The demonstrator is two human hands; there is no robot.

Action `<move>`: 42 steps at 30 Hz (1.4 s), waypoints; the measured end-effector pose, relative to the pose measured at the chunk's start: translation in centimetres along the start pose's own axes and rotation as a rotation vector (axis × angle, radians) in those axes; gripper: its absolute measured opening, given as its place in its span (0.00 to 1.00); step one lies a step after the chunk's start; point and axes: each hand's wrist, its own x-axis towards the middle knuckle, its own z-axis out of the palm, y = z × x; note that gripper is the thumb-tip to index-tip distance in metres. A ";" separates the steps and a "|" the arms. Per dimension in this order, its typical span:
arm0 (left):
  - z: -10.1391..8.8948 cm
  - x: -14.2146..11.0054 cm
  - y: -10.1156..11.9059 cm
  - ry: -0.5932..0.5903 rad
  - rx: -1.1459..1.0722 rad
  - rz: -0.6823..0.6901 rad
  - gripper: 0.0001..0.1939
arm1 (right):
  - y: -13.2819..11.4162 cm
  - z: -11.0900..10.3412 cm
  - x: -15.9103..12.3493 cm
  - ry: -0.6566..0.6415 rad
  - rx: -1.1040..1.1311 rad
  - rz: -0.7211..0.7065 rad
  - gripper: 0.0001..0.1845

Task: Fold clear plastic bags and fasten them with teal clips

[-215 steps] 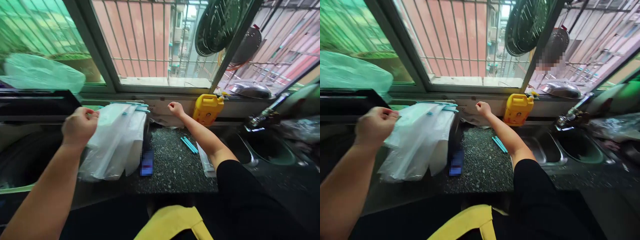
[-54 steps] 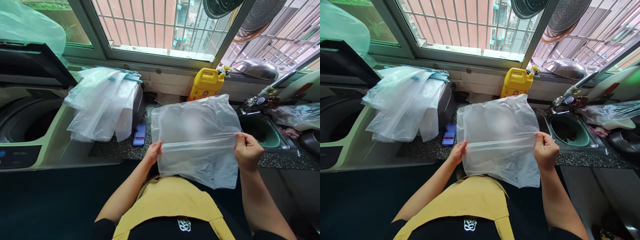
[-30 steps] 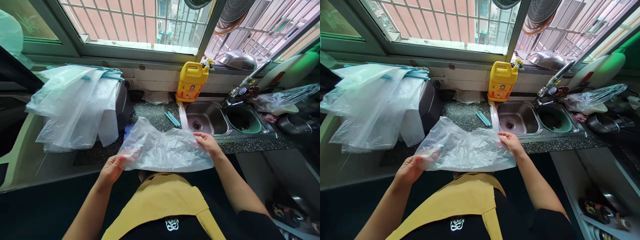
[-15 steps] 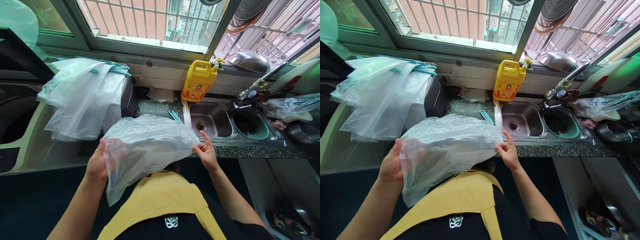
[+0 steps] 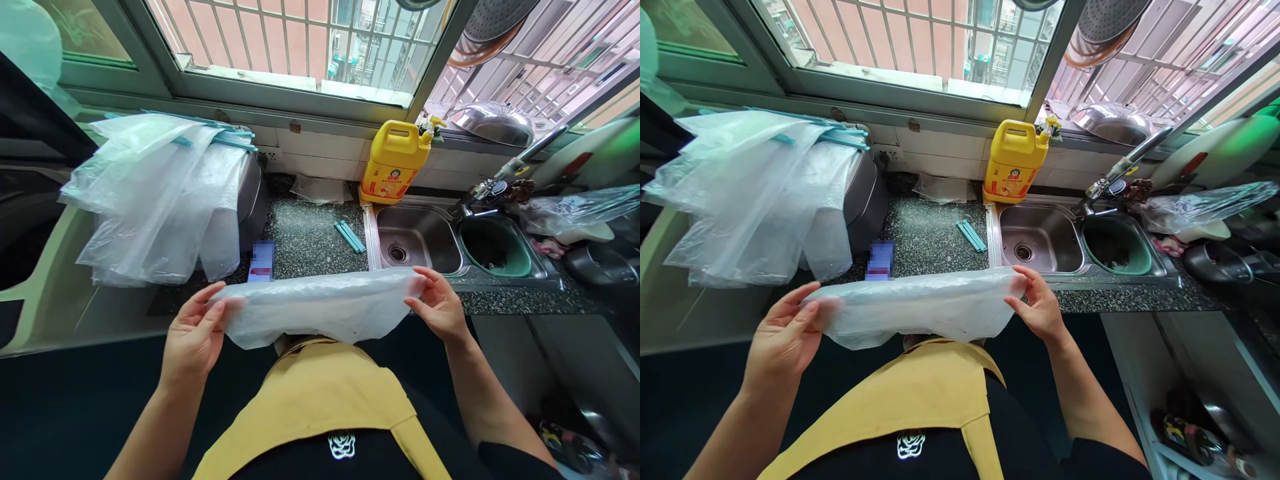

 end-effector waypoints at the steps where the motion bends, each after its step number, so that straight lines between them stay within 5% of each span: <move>1: -0.2 0.1 -0.1 0.014 -0.002 0.006 0.16 | -0.1 -0.1 0.1 -0.001 -0.035 -0.002 0.25; 5: -0.9 0.0 -0.4 0.035 -0.051 0.013 0.11 | -0.3 0.0 0.7 0.068 -0.041 -0.005 0.21; 9: -1.2 -0.6 0.0 0.010 -0.098 -0.006 0.16 | -0.3 0.2 1.2 -0.093 0.023 0.027 0.28; 14: -1.7 -0.9 0.6 0.006 -0.080 0.025 0.15 | 0.0 0.3 1.6 -0.035 -0.142 -0.078 0.09; 20: -2.2 -0.7 0.4 0.019 -0.077 0.029 0.11 | -0.4 0.6 2.4 0.063 -0.146 -0.306 0.03; 23: -3.5 -0.4 0.3 0.010 0.032 0.043 0.08 | -1.4 1.1 2.5 -0.003 -0.032 -0.315 0.01; 25: -4.4 -0.2 0.8 0.020 0.280 0.187 0.10 | -2.5 1.4 2.7 -0.078 0.022 -0.341 0.02; 28: -3.4 -0.2 2.3 -0.004 0.648 0.638 0.22 | -4.6 2.0 3.4 -0.189 -0.019 -0.455 0.03; 30: -0.6 -0.5 3.1 -0.225 0.696 0.816 0.26 | -6.3 2.6 4.1 -0.305 -0.067 -0.535 0.04; 32: 3.0 -0.8 3.4 -0.609 0.721 0.693 0.26 | -8.1 3.3 4.9 -0.413 -0.112 -0.593 0.05; 34: 6.1 -0.8 2.9 -0.834 0.710 0.498 0.14 | -9.5 3.9 5.6 -0.461 -0.190 -0.614 0.05; 37: 8.2 -0.5 1.8 -0.922 0.611 0.268 0.09 | -10.3 4.8 6.8 -0.424 -0.299 -0.558 0.06; 42: 7.1 0.1 1.6 -0.869 0.404 -0.037 0.11 | -8.9 5.9 8.8 -0.449 -0.130 -0.344 0.15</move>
